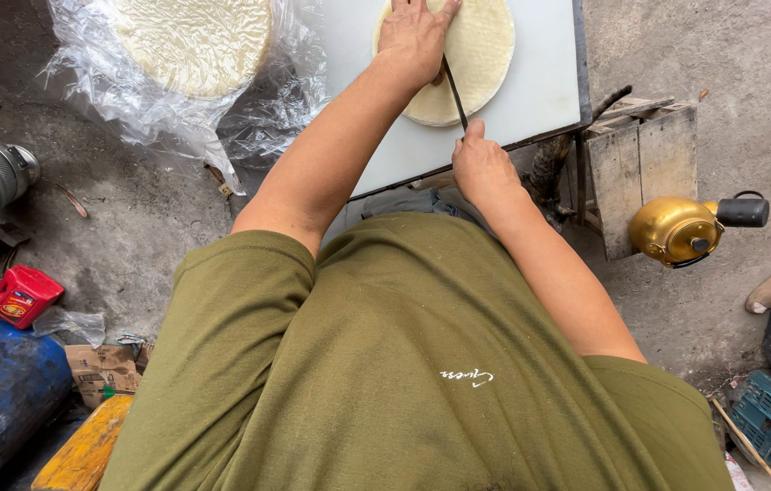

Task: The person cuts a piece of flatbread into quarters with a knife and then stacks the quarters together.

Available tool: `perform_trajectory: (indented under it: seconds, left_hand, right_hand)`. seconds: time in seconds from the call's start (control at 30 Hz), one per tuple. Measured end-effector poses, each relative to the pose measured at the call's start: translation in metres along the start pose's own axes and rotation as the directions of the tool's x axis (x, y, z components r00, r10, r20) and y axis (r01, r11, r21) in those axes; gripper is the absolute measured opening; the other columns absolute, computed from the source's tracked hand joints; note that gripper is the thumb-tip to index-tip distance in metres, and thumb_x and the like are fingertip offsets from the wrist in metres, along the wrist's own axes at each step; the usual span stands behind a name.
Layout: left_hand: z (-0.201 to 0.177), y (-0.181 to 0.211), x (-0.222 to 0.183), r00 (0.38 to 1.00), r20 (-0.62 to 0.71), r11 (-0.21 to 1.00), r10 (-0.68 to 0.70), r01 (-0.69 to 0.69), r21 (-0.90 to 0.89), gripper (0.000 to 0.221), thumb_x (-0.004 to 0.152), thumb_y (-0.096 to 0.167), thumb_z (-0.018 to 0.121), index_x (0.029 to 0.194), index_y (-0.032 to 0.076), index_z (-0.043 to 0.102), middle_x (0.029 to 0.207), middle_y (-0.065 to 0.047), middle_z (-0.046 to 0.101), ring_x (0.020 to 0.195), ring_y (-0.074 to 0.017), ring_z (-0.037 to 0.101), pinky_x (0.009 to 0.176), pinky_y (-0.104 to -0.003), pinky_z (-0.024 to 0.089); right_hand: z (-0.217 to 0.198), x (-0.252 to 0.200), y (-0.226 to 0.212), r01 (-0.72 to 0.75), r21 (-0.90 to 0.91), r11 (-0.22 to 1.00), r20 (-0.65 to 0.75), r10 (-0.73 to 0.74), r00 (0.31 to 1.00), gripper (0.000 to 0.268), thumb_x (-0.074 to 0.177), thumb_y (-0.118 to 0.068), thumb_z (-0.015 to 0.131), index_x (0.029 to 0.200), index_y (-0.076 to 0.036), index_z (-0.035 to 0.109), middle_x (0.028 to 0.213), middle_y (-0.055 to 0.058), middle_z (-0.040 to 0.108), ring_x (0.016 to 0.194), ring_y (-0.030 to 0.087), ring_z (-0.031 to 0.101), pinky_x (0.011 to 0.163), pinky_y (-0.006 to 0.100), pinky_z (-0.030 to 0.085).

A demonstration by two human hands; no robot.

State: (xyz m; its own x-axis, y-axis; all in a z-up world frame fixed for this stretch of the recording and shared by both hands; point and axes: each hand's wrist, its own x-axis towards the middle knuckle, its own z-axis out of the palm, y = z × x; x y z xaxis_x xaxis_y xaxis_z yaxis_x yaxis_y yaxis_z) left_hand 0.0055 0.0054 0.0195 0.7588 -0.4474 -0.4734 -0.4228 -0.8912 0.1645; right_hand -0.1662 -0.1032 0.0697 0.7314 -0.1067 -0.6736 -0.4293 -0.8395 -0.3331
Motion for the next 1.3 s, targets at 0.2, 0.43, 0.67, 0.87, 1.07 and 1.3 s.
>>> perform_trajectory:
  seconds: [0.2,0.43,0.67,0.87,1.07,1.3]
  left_hand:
    - [-0.004,0.001,-0.003,0.998,-0.055,1.0,0.003,-0.002,0.016,0.122,0.052,0.032,0.1,0.155,0.031,0.035,0.149,-0.022,0.039,0.138,-0.0431,0.034,0.095,-0.039,0.052]
    - [0.001,0.002,-0.001,0.999,0.054,0.999,0.004,-0.006,0.033,0.133,0.056,0.033,0.1,0.165,0.025,0.026,0.143,-0.02,0.049,0.138,-0.0423,0.04,0.106,-0.043,0.048]
    - [0.003,0.002,-0.001,1.0,-0.008,0.999,0.003,-0.002,0.048,0.132,0.049,0.032,0.101,0.158,0.027,0.025,0.144,-0.021,0.045,0.134,-0.0451,0.039,0.104,-0.043,0.046]
    - [0.0,0.003,-0.001,1.0,0.002,0.999,0.007,-0.007,0.036,0.132,0.051,0.03,0.1,0.159,0.026,0.023,0.144,-0.022,0.045,0.133,-0.0459,0.039,0.104,-0.043,0.046]
    - [0.003,0.004,0.0,0.999,0.042,0.998,-0.003,0.0,0.066,0.13,0.056,0.031,0.099,0.161,0.027,0.022,0.144,-0.023,0.047,0.136,-0.0455,0.04,0.106,-0.044,0.046]
    - [0.005,0.002,0.003,1.0,0.015,0.997,0.002,-0.003,0.072,0.133,0.054,0.033,0.1,0.16,0.026,0.022,0.148,-0.023,0.043,0.139,-0.0463,0.036,0.106,-0.042,0.046]
  right_hand:
    - [0.003,-0.013,0.004,0.013,0.007,1.0,-0.003,-0.013,1.0,0.031,0.109,-0.028,0.044,0.111,0.003,0.041,0.095,0.04,0.066,0.098,0.057,0.065,0.087,0.061,0.053]
    - [0.008,-0.015,0.006,0.027,0.006,1.0,-0.003,-0.027,1.0,0.029,0.109,-0.026,0.042,0.111,0.003,0.04,0.092,0.038,0.067,0.094,0.056,0.067,0.084,0.059,0.055]
    - [0.01,-0.027,0.013,0.018,-0.024,1.0,0.014,-0.018,1.0,0.029,0.111,-0.027,0.041,0.112,0.002,0.039,0.091,0.037,0.067,0.092,0.056,0.067,0.081,0.06,0.055]
    - [0.018,-0.031,0.023,0.028,-0.009,1.0,0.003,-0.028,1.0,0.031,0.112,-0.029,0.039,0.112,0.002,0.039,0.09,0.037,0.068,0.091,0.056,0.067,0.081,0.061,0.054]
    - [0.029,-0.032,0.033,0.02,-0.025,0.999,-0.018,-0.02,1.0,0.033,0.111,-0.032,0.039,0.114,0.001,0.038,0.09,0.036,0.068,0.091,0.057,0.066,0.081,0.061,0.053]
    - [0.038,-0.039,0.039,-0.001,-0.01,1.0,-0.039,0.001,0.999,0.033,0.11,-0.032,0.041,0.113,0.001,0.039,0.091,0.035,0.068,0.09,0.056,0.066,0.081,0.062,0.052]
